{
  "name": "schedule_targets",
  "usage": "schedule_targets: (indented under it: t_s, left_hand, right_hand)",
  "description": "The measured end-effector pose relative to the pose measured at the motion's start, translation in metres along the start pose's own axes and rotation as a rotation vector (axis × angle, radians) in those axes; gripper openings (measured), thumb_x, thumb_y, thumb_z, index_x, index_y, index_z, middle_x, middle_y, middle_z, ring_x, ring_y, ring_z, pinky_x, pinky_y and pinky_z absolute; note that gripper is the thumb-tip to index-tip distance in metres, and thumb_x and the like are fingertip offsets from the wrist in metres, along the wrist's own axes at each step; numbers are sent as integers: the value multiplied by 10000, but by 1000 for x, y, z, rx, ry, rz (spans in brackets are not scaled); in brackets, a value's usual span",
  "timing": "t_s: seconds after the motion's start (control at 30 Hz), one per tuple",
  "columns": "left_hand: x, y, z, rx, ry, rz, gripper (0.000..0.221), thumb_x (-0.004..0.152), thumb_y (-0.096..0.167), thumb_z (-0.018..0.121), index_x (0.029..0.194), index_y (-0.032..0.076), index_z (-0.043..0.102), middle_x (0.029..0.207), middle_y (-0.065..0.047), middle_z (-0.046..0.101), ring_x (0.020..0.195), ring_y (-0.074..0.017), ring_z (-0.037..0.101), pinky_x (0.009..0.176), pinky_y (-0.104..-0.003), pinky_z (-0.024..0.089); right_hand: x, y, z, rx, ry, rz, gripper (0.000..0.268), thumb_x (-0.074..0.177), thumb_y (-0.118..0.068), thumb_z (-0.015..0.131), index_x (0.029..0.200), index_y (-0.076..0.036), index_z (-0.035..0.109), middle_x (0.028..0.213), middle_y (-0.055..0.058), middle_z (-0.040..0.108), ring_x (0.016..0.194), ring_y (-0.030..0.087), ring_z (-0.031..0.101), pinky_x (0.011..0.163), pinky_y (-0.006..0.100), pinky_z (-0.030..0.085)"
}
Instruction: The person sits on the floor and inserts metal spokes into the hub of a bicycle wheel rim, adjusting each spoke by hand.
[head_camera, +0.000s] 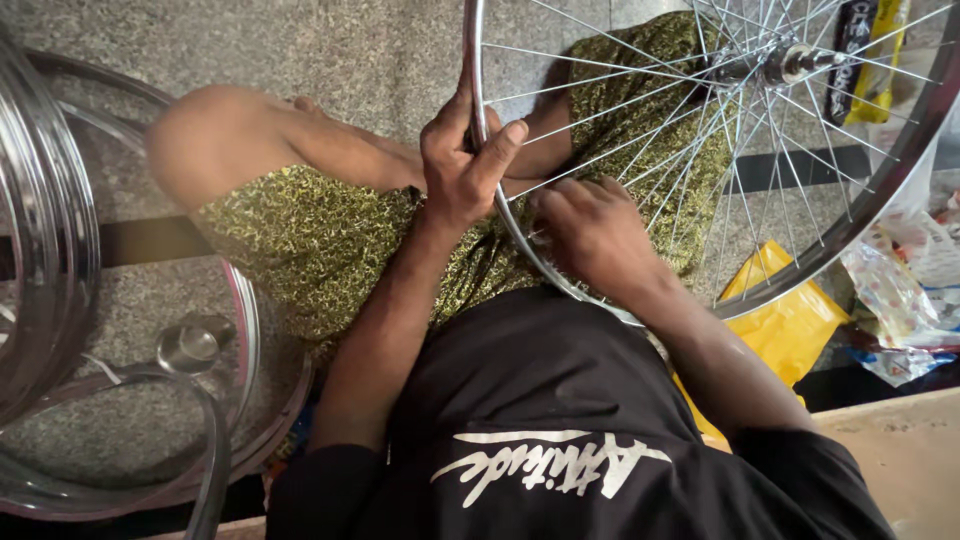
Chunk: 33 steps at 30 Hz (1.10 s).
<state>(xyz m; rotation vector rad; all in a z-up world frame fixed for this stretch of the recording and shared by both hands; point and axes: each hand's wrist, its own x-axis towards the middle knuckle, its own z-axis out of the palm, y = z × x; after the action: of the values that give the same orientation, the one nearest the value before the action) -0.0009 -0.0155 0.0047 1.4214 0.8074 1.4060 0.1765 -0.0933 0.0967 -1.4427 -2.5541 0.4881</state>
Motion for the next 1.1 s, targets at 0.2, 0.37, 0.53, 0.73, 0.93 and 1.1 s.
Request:
schedule_targets:
  t_s: [0.2,0.37,0.53,0.73,0.93,1.1]
  left_hand:
    - [2,-4,-3,52,18,70,711,1032,231,724,1607,24,359,747,11,525,572,-75,476,536,-242,386]
    - [4,4,-2,32,10,25,720,1023,203,721,1619,10,366,695,10,536,591,-77,495,560,-248,398]
    - [1,2,0,42,15,9,747,1007,197,714,1623,4,338,689,13,515,571,-72,472,546,-240,380]
    - [9,0,-8,37,-6,81,795,1005,203,727,1640,54,272,863,-47,619,718,-124,612,658,-234,559]
    - [26,-14,-22,-95,-14,-152,835,980,203,747,1643,33,268,797,2,612,646,-95,577,572,-243,534]
    - [19,-20,-14,-121,-18,-142,783,989,172,716,1640,39,302,729,48,529,581,-57,491,486,-243,468]
  right_hand:
    - [-1,6,-24,282,-43,-68,354,768,-140,791,1091,-70,663,963,111,646,868,280,643,765,431,434]
    - [-3,6,-31,379,196,-163,228,899,-125,758,1088,-58,650,1125,150,657,1036,314,646,862,410,484]
    - [8,16,-32,65,299,-101,154,912,-81,732,1047,-53,663,1085,113,690,954,307,679,778,495,486]
    - [32,12,-13,415,-40,134,140,980,-111,710,1090,-37,667,879,118,677,801,308,666,695,474,516]
    - [19,15,-18,540,151,-273,90,959,-100,689,1035,-78,646,1085,177,678,954,330,706,777,399,585]
    - [20,5,9,124,-174,157,236,866,-110,746,1074,-46,653,889,122,671,784,309,701,686,426,561]
